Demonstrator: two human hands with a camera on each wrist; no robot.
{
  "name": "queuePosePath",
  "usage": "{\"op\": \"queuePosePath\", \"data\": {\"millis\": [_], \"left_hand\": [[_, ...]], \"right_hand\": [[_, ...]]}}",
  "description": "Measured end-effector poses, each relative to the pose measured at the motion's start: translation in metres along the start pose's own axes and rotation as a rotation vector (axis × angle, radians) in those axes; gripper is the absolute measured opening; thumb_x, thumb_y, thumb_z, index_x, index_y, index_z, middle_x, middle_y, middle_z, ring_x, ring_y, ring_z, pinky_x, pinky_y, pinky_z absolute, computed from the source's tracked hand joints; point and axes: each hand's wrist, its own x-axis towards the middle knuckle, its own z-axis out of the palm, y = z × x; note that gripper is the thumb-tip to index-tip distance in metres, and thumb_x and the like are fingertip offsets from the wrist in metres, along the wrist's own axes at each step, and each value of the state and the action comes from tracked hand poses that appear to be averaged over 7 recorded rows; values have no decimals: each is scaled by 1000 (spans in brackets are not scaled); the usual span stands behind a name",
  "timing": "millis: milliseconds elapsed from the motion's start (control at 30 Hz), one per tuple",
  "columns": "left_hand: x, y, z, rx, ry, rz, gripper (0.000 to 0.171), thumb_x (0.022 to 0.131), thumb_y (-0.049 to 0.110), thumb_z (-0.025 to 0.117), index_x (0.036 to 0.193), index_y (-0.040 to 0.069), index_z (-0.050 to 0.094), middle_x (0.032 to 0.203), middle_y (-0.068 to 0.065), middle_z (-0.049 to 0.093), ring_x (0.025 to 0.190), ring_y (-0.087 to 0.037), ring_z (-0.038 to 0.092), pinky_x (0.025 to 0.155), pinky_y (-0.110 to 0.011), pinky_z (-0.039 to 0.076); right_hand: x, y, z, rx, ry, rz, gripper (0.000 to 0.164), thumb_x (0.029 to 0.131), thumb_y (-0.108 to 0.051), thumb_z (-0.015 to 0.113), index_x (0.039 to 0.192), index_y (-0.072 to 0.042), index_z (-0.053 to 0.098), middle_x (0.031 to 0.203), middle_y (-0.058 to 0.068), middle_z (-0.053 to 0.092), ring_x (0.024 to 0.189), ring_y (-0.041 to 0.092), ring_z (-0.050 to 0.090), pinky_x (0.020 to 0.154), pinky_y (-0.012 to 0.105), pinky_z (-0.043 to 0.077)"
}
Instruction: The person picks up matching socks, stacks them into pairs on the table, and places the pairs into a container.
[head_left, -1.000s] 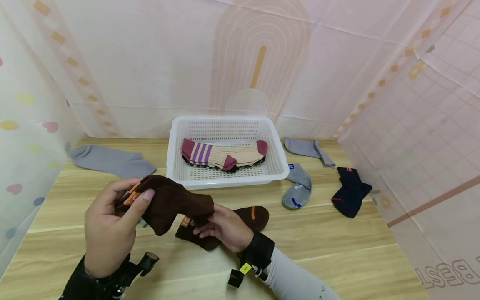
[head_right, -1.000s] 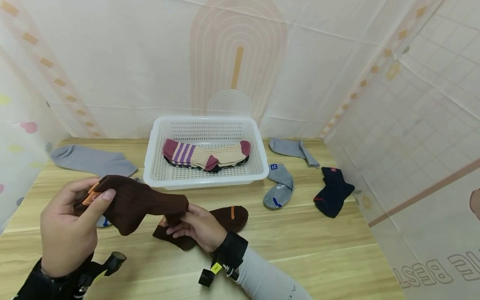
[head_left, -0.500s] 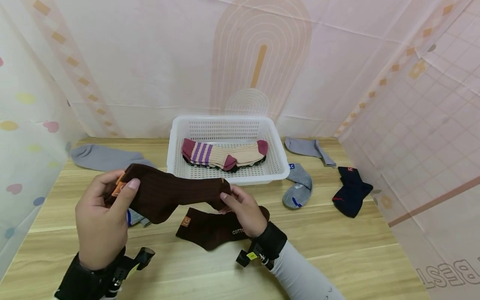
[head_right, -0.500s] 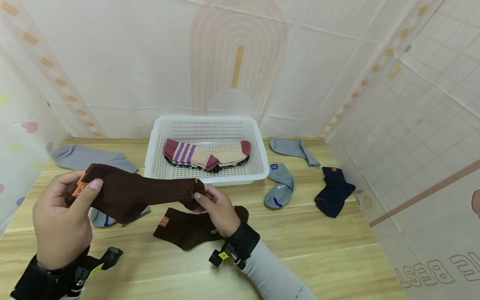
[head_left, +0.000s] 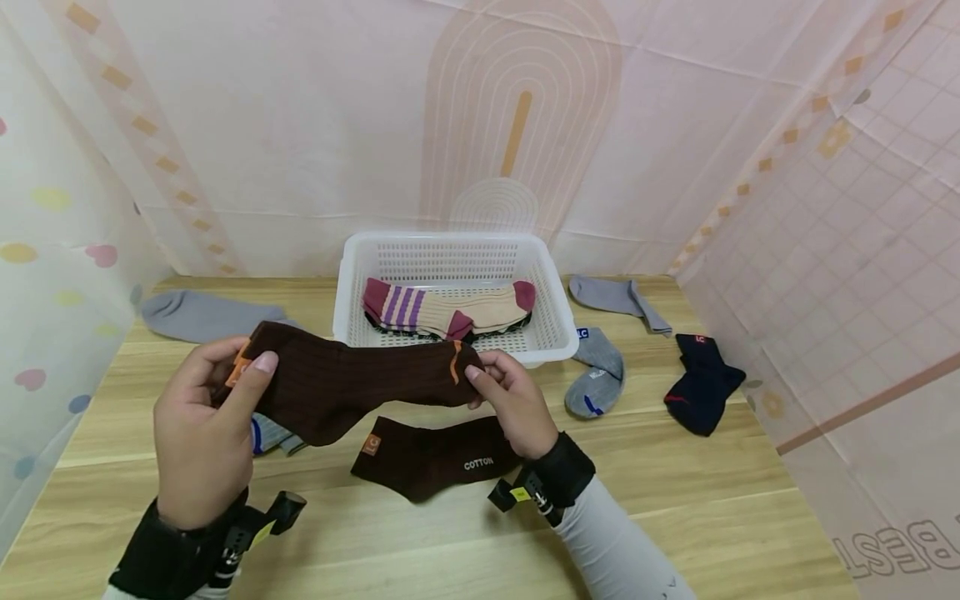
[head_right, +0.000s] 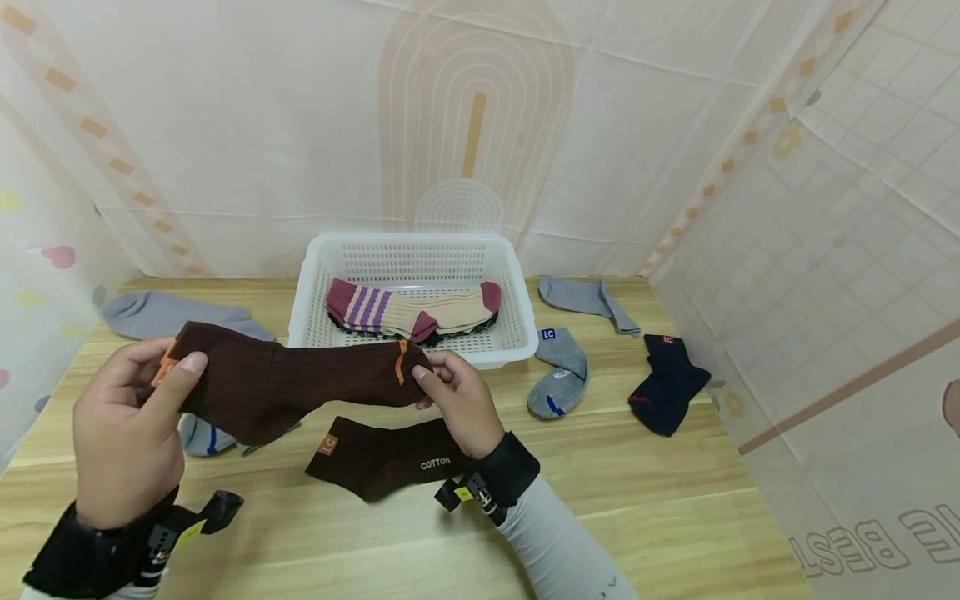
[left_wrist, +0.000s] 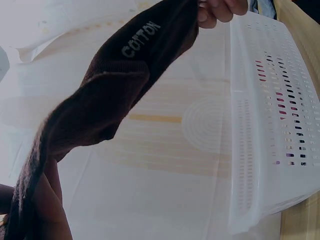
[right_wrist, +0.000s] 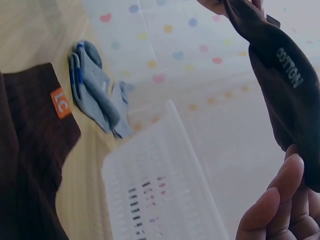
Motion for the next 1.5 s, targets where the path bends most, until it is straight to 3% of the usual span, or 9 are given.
{"op": "queuePosePath", "data": {"millis": [67,133,200,300,667,800,1033,1300,1500], "left_hand": [[1,-1,0,-10,-5,-6,20,90,-4,69,110,-1,70,89,-1,71,75,-12,63,63,-16,53],[1,-2,-1,-15,-8,-12,20,90,-5,69,110,-1,70,88,-1,71,75,-12,64,63,-16,53],[2,-2,-1,-29,-11,-18,20,90,-5,69,111,-2,70,89,-2,71,75,-12,64,63,-16,53],[3,-4,-2,-47,-20,-25,20,91,-4,69,111,-2,69,92,-4,72,77,-11,65,63,-16,54],[3,-13,3,-72,-51,-68,21,91,-3,69,112,-3,68,98,-5,74,76,-9,68,65,-16,55],[1,-15,7,-13,-86,-103,21,92,2,70,113,1,68,100,-3,73,71,-6,66,62,-16,54],[-2,-24,11,124,-191,-131,25,95,12,70,119,6,65,101,3,72,81,-6,67,67,-16,56],[-2,-35,13,252,-292,-127,28,98,23,67,123,10,62,101,10,70,84,-4,66,67,-18,56],[-5,-47,13,340,-407,-122,34,101,30,62,127,8,59,103,8,69,85,-3,67,68,-20,56]], "right_hand": [[0,-2,-3,-46,25,12,26,102,-14,58,123,0,61,89,-2,66,75,11,63,56,24,50],[0,-3,-6,-81,40,15,25,102,-16,59,122,-2,64,90,0,66,72,13,63,55,25,50],[-1,-5,-8,-101,49,13,25,102,-16,60,122,-2,64,90,1,66,71,14,63,56,28,52],[0,-5,-12,-101,49,-12,26,102,-13,59,122,2,63,92,0,66,71,13,63,72,33,57],[1,-9,-23,-63,85,-78,24,101,-8,58,119,7,62,99,-4,67,81,11,63,72,25,55],[1,-12,-23,-17,95,-85,22,103,-11,54,119,3,60,109,0,65,90,10,66,78,27,57],[-2,-16,-20,129,-13,-73,20,110,-14,37,122,-6,51,111,5,65,73,18,73,65,40,62],[-6,-14,-24,99,-13,-37,33,110,-15,38,136,3,45,114,10,63,68,19,70,55,38,59],[-15,-10,-34,52,-40,-2,36,109,-9,38,141,4,48,126,26,60,83,22,71,57,42,60]]}}
